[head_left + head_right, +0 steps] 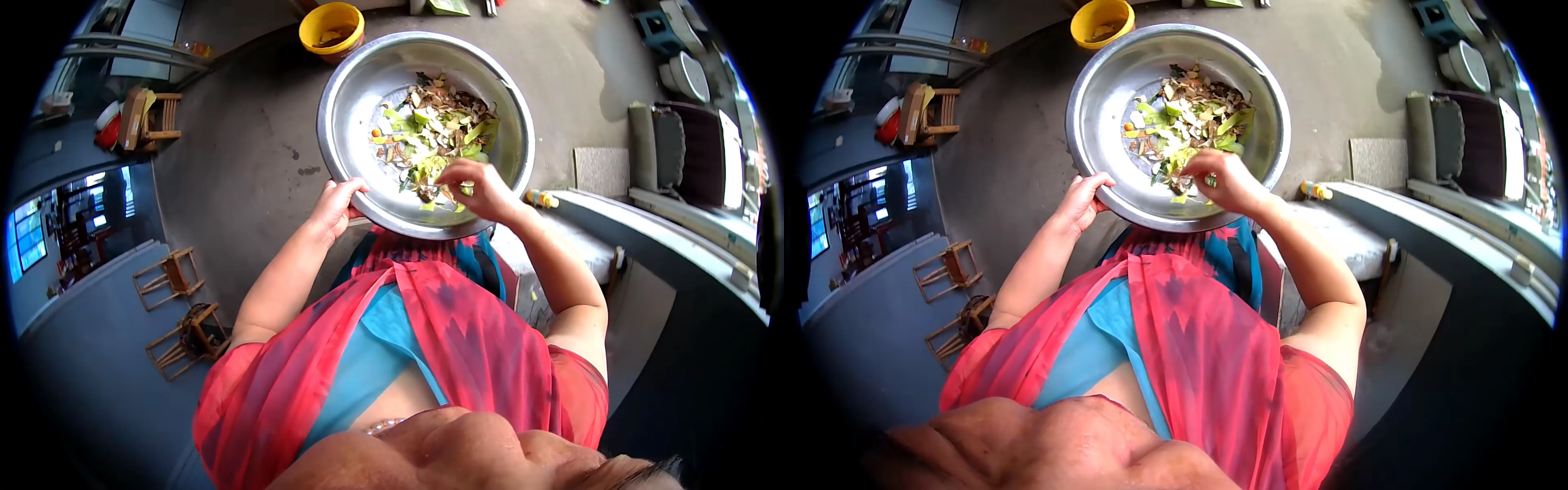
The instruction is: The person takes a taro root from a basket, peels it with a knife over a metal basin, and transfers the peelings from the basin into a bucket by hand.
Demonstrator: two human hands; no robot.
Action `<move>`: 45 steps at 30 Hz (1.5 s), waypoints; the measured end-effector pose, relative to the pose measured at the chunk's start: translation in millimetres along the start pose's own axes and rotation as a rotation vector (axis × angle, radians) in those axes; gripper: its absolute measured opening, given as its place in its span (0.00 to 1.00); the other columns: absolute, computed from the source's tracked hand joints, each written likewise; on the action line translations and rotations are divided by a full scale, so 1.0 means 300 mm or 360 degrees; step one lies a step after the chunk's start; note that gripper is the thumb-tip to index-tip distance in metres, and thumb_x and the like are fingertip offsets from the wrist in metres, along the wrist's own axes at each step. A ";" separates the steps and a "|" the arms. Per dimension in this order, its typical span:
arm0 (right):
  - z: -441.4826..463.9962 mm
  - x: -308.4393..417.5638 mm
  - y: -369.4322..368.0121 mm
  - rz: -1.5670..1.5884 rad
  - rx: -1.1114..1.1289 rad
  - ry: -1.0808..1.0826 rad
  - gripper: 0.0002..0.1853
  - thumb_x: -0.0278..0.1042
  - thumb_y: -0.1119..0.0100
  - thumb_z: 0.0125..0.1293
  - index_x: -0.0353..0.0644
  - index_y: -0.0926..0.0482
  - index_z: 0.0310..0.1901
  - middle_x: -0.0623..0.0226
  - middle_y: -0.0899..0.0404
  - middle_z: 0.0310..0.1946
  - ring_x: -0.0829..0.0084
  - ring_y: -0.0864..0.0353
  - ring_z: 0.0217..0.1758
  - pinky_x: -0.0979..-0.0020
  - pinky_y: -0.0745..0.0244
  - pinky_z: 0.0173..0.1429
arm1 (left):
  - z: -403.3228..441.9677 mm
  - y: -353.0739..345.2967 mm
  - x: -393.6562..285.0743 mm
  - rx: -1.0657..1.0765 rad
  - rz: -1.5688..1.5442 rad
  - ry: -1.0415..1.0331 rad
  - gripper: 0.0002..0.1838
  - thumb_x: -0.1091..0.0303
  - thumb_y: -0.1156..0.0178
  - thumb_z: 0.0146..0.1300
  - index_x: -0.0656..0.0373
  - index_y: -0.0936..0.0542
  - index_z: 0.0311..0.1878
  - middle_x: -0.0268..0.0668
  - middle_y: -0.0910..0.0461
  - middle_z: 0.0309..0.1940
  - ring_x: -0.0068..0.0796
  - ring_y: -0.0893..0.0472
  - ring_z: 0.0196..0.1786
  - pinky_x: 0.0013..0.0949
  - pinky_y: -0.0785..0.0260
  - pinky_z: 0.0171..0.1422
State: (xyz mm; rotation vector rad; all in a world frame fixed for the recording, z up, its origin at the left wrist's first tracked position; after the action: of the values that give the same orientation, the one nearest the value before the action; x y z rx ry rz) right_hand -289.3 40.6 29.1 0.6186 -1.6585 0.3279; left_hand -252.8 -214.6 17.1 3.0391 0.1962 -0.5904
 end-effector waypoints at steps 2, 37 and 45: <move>0.082 -0.151 0.088 -0.0164 -0.0150 -0.0055 0.20 0.19 0.41 0.53 0.42 0.19 0.50 0.56 0.20 0.49 0.57 0.21 0.57 0.62 0.28 0.66 | 0.024 -0.013 0.036 -0.0074 -0.0050 -0.0011 0.12 0.69 0.38 0.54 0.69 0.21 0.38 0.44 0.19 0.36 0.36 0.16 0.34 0.39 0.18 0.36; 1.438 -0.464 -0.347 -0.1058 0.0904 0.0518 0.25 0.61 0.42 0.60 0.58 0.22 0.54 0.69 0.27 0.58 0.58 0.32 0.66 0.39 0.47 0.70 | 0.512 0.517 -0.540 -0.0918 -0.0348 -0.0387 0.19 0.71 0.37 0.58 0.66 0.32 0.48 0.41 0.23 0.39 0.29 0.18 0.37 0.37 0.19 0.37; 1.768 -0.613 -0.314 -0.1060 0.0736 -0.0220 0.51 0.84 0.62 0.57 0.47 0.33 0.68 0.48 0.40 0.69 0.51 0.49 0.76 0.45 0.60 0.77 | 0.534 0.518 -0.567 -0.1338 -0.0205 -0.0238 0.18 0.67 0.36 0.56 0.65 0.29 0.45 0.35 0.23 0.36 0.22 0.25 0.35 0.27 0.34 0.30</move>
State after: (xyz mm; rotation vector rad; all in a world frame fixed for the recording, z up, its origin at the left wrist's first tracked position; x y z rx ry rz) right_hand -655.7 -284.0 -261.0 1.5178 -1.4087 0.1777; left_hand -448.2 -398.5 -65.2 2.1756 0.4902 -0.5519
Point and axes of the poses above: each hand's wrist, its own z-axis towards the middle knuckle, its own y-axis out of the back of the hand, x = y × z, the point moved 7 cm from there along z, towards the middle knuckle
